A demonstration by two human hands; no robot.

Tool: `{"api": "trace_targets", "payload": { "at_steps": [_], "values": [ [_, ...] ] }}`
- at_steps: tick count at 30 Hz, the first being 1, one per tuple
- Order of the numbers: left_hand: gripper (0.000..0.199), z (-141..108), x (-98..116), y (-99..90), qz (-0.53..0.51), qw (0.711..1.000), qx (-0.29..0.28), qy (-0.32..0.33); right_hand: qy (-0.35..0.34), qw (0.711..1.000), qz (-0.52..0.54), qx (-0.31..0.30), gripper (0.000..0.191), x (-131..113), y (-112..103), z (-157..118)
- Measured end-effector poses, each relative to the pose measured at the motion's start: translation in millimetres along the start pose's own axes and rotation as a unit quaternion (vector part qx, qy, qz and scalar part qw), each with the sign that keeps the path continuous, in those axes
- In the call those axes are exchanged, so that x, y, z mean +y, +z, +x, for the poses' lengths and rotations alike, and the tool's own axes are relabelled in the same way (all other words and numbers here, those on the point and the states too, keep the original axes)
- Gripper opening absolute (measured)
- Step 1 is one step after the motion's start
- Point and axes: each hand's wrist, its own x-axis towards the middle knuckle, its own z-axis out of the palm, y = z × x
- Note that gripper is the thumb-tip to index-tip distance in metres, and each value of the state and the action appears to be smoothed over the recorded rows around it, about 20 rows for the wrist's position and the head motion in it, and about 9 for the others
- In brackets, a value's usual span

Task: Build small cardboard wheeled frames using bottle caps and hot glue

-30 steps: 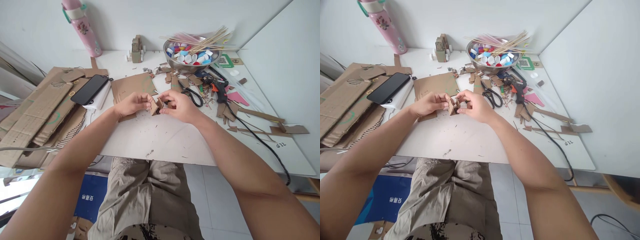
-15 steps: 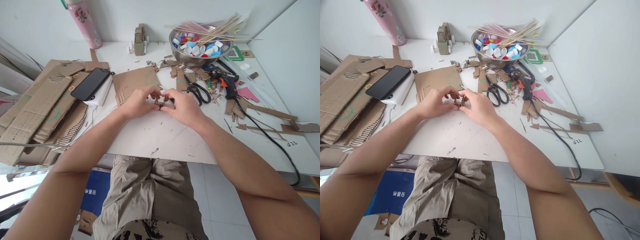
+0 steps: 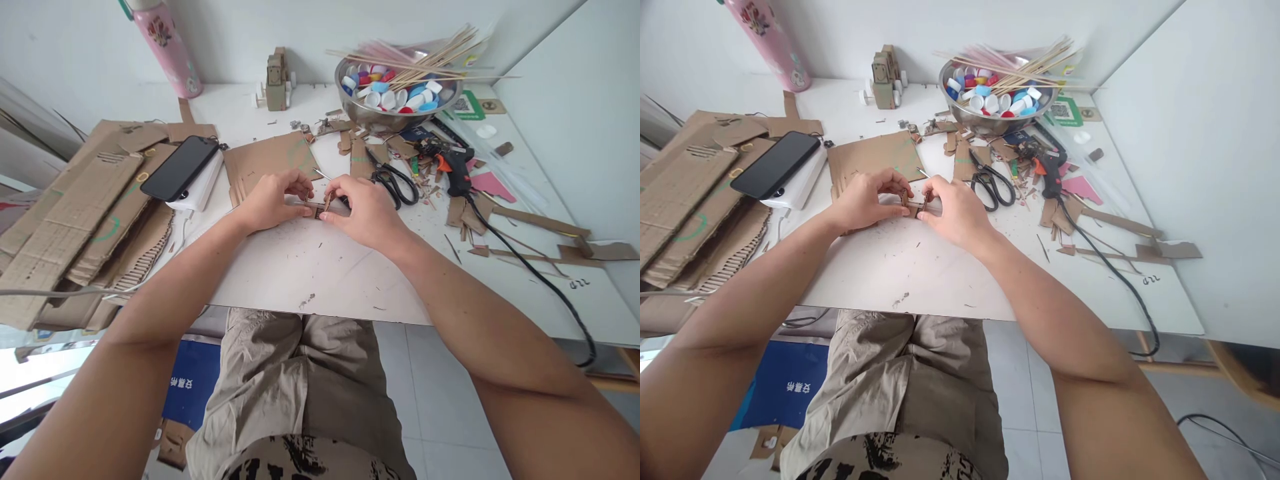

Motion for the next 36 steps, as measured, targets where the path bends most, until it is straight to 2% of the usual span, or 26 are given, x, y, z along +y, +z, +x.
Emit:
{"api": "trace_targets", "payload": {
  "at_steps": [10,15,17,20,23,27,31,36],
  "values": [
    [0.039,1,-3,-0.8,0.021,1.000,-0.003,-0.005,0.003,1.000,-0.013,-0.014,0.025,-1,0,0],
    [0.041,1,-2,0.3,0.076,0.997,-0.004,-0.004,-0.002,1.000,-0.012,-0.020,0.046,9,-13,0],
    [0.039,1,-2,0.5,0.043,0.999,0.016,0.004,0.000,1.000,-0.001,-0.026,0.041,11,-19,1],
    [0.043,2,-3,2.4,-0.069,0.996,0.052,0.009,0.004,0.999,0.018,-0.037,0.007,7,-25,1],
    [0.050,4,-6,8.9,-0.201,0.978,0.053,-0.003,0.002,0.998,0.042,-0.043,0.025,-2,-24,0],
    [0.060,8,-8,20.0,-0.319,0.947,0.032,-0.020,-0.012,0.997,0.059,-0.043,0.025,-8,-22,-3],
    [0.065,8,-5,24.7,-0.361,0.932,0.017,-0.023,-0.023,0.997,0.054,-0.052,0.027,-6,-24,-3],
    [0.063,7,-3,26.2,-0.361,0.932,0.006,-0.020,-0.064,0.994,0.076,-0.050,0.045,-6,-26,-5]
  ]
}}
